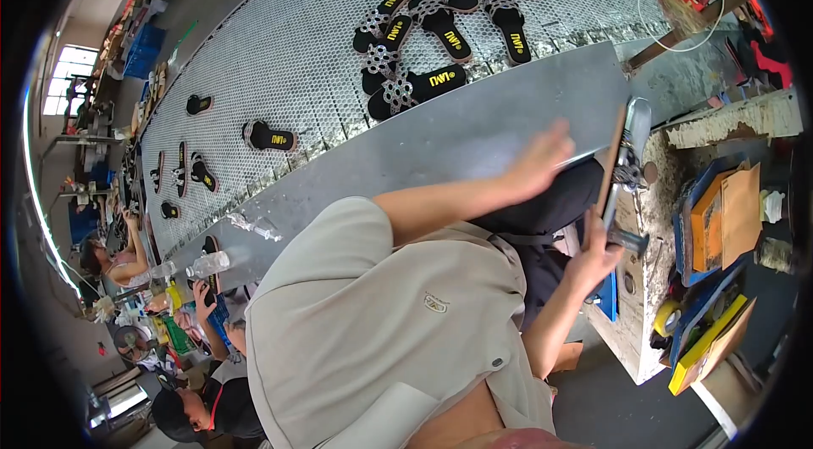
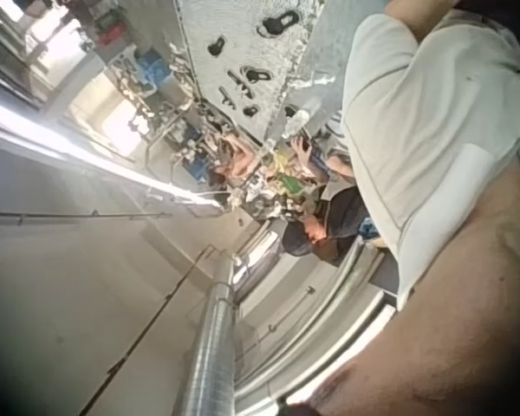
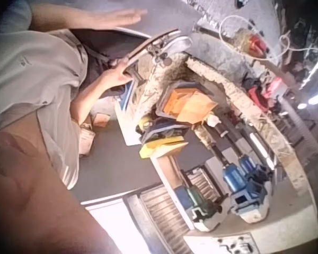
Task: The worker is seen putting the shoe into the machine to attach the sole.
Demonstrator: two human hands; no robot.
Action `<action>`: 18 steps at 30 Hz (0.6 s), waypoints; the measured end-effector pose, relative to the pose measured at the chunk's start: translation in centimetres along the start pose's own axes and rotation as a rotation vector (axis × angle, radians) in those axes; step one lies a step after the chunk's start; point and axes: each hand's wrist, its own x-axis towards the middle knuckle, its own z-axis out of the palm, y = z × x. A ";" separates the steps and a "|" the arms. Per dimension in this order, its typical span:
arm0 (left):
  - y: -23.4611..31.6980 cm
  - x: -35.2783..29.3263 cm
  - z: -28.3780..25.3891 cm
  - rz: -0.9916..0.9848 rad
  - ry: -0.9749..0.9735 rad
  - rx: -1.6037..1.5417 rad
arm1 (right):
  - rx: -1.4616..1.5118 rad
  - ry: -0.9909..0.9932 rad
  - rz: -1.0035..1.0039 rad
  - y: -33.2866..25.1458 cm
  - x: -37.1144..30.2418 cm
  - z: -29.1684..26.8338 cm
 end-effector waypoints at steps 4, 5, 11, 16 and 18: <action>-1.4 2.2 -15.5 -0.273 0.646 0.638 | -0.247 0.333 -0.375 -2.0 2.8 -5.1; -5.9 1.8 -21.8 -0.056 0.773 1.090 | -0.432 0.449 -0.511 -3.3 4.7 -5.3; -17.9 -0.6 -33.4 -0.217 0.898 1.280 | -0.677 0.748 -0.315 -7.3 18.5 -9.5; -15.6 9.8 -29.8 -0.288 0.916 1.251 | -0.970 0.852 -0.345 -5.6 28.6 -14.1; -16.0 12.5 -28.0 -0.407 0.946 1.181 | -1.042 0.832 -0.433 -5.0 32.1 -15.1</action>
